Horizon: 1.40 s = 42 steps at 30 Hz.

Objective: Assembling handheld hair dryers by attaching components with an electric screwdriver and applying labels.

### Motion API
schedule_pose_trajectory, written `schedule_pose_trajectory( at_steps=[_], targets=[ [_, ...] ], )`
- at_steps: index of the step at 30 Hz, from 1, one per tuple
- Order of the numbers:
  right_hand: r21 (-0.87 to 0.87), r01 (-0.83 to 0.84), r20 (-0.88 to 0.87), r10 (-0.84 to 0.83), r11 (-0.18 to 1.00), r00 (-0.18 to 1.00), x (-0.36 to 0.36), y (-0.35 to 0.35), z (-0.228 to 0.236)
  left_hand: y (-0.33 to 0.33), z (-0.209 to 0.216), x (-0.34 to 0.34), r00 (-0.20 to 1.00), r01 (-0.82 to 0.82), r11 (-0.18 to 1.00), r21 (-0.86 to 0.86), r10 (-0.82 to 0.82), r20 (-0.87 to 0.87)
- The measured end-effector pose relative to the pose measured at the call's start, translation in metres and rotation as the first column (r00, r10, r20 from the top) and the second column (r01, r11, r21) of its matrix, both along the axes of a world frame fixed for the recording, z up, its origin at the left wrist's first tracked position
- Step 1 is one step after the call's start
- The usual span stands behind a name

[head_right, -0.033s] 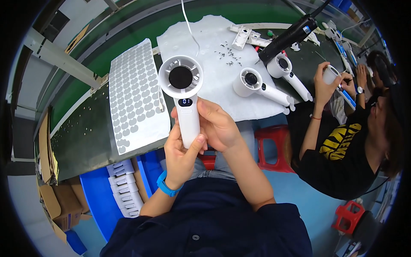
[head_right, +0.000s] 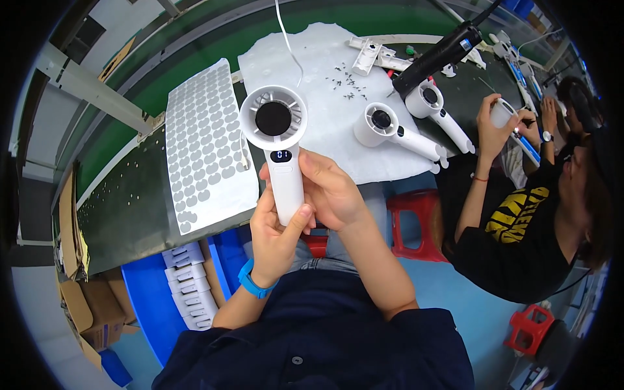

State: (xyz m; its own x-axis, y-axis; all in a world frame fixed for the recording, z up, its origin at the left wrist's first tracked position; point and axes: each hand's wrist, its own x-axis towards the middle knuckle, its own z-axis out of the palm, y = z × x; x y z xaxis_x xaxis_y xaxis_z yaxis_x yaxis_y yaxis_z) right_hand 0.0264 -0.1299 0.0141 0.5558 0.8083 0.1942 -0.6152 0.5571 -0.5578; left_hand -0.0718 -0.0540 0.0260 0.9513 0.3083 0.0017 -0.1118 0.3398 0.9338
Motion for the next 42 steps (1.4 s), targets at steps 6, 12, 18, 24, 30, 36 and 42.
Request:
schedule_pose_trajectory(
  at_steps=[6, 12, 18, 24, 30, 36, 42],
  targets=[
    [-0.06, 0.012, 0.042, -0.01, 0.998, 0.999, -0.004, -0.001, 0.001, -0.001, 0.0, -0.002, 1.0, -0.004, 1.0, 0.03, 0.005, -0.028],
    [-0.03, 0.014, -0.071, -0.016, 0.999, 0.997, -0.007, 0.004, -0.013, 0.001, -0.003, -0.005, 1.0, 0.011, 0.999, 0.038, -0.01, -0.028],
    [0.139, -0.026, -0.091, 0.039, 0.99, 0.995, -0.007, 0.004, -0.021, -0.003, -0.002, -0.009, 1.0, 0.018, 0.996, 0.086, -0.016, -0.016],
    [-0.1, 0.233, 0.256, -0.202, 0.967, 0.945, -0.012, -0.002, 0.015, -0.002, -0.007, -0.01, 0.995, -0.01, 0.978, 0.207, 0.029, -0.093],
    [0.302, 0.635, 0.12, -0.689, 0.711, 0.715, -0.072, -0.038, 0.105, 0.002, 0.001, -0.016, 0.953, 0.246, 0.917, 0.315, -0.288, 0.096],
    [0.674, 0.73, 0.496, -0.804, 0.117, -0.329, -0.039, -0.083, 0.116, 0.019, -0.013, -0.022, 0.975, 0.21, 0.919, 0.333, -0.224, 0.002],
    [0.684, 0.702, 0.502, -0.826, 0.199, -0.255, -0.048, -0.076, 0.13, 0.031, -0.017, -0.025, 0.994, 0.105, 0.937, 0.334, -0.102, -0.026]
  ],
)
